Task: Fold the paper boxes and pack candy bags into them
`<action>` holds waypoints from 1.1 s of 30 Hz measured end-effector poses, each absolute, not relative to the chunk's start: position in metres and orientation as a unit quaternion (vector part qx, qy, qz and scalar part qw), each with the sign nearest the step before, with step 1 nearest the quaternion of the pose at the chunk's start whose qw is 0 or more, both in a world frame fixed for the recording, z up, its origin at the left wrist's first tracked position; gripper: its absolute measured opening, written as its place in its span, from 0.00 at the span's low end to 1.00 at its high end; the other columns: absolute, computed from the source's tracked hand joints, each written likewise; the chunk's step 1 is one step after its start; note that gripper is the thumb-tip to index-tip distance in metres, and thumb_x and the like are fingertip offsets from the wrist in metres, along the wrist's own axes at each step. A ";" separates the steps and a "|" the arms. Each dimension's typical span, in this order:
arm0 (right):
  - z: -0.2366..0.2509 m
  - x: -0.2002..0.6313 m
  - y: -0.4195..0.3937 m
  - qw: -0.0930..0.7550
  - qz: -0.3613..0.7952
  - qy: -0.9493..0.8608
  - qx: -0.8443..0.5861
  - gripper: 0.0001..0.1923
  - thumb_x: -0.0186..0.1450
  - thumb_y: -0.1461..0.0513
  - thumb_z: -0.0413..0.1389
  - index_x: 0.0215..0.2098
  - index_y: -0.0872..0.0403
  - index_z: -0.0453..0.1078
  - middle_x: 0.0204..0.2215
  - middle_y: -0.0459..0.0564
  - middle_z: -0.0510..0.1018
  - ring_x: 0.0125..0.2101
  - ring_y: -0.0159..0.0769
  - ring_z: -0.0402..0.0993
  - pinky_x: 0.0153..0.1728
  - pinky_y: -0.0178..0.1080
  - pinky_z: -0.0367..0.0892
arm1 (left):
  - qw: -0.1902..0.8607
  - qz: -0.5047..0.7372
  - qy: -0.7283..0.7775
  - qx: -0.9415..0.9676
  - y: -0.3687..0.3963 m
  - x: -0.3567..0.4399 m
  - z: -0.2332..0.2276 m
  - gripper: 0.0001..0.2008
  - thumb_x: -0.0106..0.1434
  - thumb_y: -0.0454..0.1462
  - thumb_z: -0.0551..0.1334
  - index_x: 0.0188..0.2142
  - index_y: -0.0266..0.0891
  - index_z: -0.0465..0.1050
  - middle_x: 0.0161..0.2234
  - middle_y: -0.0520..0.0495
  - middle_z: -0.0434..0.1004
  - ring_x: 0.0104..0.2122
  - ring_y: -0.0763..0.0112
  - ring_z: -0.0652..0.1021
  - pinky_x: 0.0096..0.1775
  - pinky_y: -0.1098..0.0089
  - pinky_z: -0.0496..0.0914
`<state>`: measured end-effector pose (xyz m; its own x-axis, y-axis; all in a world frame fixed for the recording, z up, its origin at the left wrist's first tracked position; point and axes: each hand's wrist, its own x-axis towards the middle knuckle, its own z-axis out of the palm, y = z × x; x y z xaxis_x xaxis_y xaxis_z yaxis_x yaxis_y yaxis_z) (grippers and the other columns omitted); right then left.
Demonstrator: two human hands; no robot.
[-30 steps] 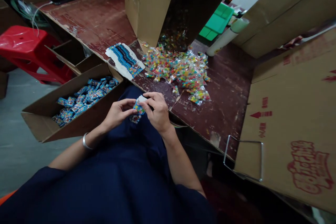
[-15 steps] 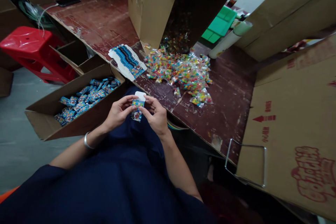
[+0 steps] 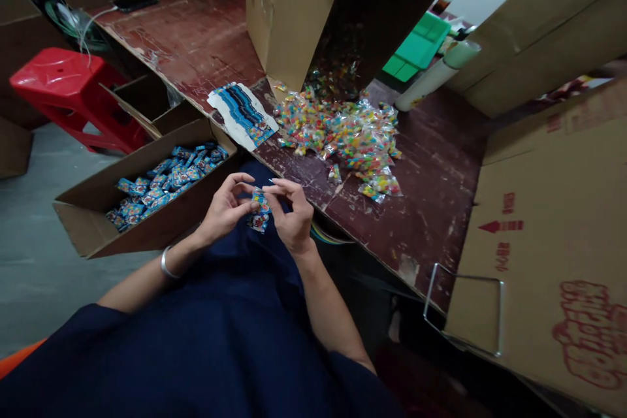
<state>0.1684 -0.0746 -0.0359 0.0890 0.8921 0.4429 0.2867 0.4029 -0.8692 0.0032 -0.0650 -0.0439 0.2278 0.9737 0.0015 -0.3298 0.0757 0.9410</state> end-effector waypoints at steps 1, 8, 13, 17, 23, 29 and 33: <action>-0.035 0.167 -0.075 0.563 0.287 -0.613 -0.474 0.09 0.69 0.56 0.64 0.45 0.49 0.76 0.38 0.49 0.85 0.39 0.39 0.84 0.45 0.43 0.79 | 0.643 0.509 0.357 0.447 -0.065 0.003 -0.044 0.28 0.56 0.41 0.76 0.51 0.40 0.66 0.38 0.52 0.76 0.30 0.76 0.80 0.36 0.74 0.77; -0.015 0.167 -0.065 0.517 0.395 -0.556 -0.517 0.10 0.61 0.55 0.70 0.34 0.52 0.78 0.32 0.47 0.83 0.33 0.36 0.79 0.36 0.38 0.75 | 0.582 0.519 0.373 0.503 -0.067 0.001 -0.041 0.22 0.60 0.36 0.72 0.51 0.40 0.67 0.40 0.50 0.75 0.37 0.72 0.82 0.42 0.71 0.80; -0.010 0.174 -0.055 0.492 0.425 -0.547 -0.527 0.11 0.61 0.55 0.68 0.30 0.53 0.78 0.28 0.46 0.82 0.30 0.34 0.76 0.34 0.37 0.72 | 0.576 0.515 0.372 0.515 -0.066 0.000 -0.042 0.22 0.60 0.35 0.70 0.52 0.40 0.68 0.41 0.49 0.75 0.39 0.70 0.83 0.43 0.69 0.81; -0.009 0.172 -0.055 0.497 0.392 -0.583 -0.509 0.10 0.64 0.56 0.66 0.29 0.52 0.77 0.30 0.47 0.81 0.32 0.35 0.77 0.38 0.38 0.72 | 0.571 0.517 0.386 0.508 -0.065 -0.003 -0.038 0.21 0.60 0.36 0.70 0.52 0.39 0.70 0.40 0.48 0.76 0.38 0.70 0.83 0.41 0.71 0.81; -0.014 0.163 -0.073 0.498 0.355 -0.634 -0.473 0.09 0.63 0.55 0.68 0.36 0.50 0.78 0.40 0.50 0.82 0.41 0.39 0.79 0.43 0.40 0.73 | 0.565 0.478 0.447 0.502 -0.074 -0.008 -0.028 0.22 0.60 0.45 0.72 0.51 0.38 0.77 0.43 0.43 0.84 0.39 0.63 0.86 0.40 0.67 0.82; -0.032 0.167 -0.069 0.500 0.444 -0.529 -0.522 0.15 0.58 0.51 0.71 0.34 0.51 0.79 0.30 0.44 0.80 0.31 0.34 0.75 0.35 0.37 0.69 | 0.604 0.408 0.456 0.511 -0.050 -0.016 -0.044 0.30 0.51 0.53 0.76 0.49 0.38 0.81 0.43 0.42 0.86 0.41 0.57 0.86 0.41 0.67 0.82; -0.029 0.168 -0.070 0.494 0.571 -0.458 -0.468 0.23 0.49 0.47 0.76 0.31 0.54 0.78 0.27 0.44 0.80 0.27 0.32 0.74 0.34 0.37 0.69 | 0.639 0.343 0.436 0.533 -0.041 -0.028 -0.038 0.27 0.49 0.55 0.77 0.40 0.37 0.84 0.38 0.42 0.87 0.38 0.56 0.86 0.40 0.68 0.81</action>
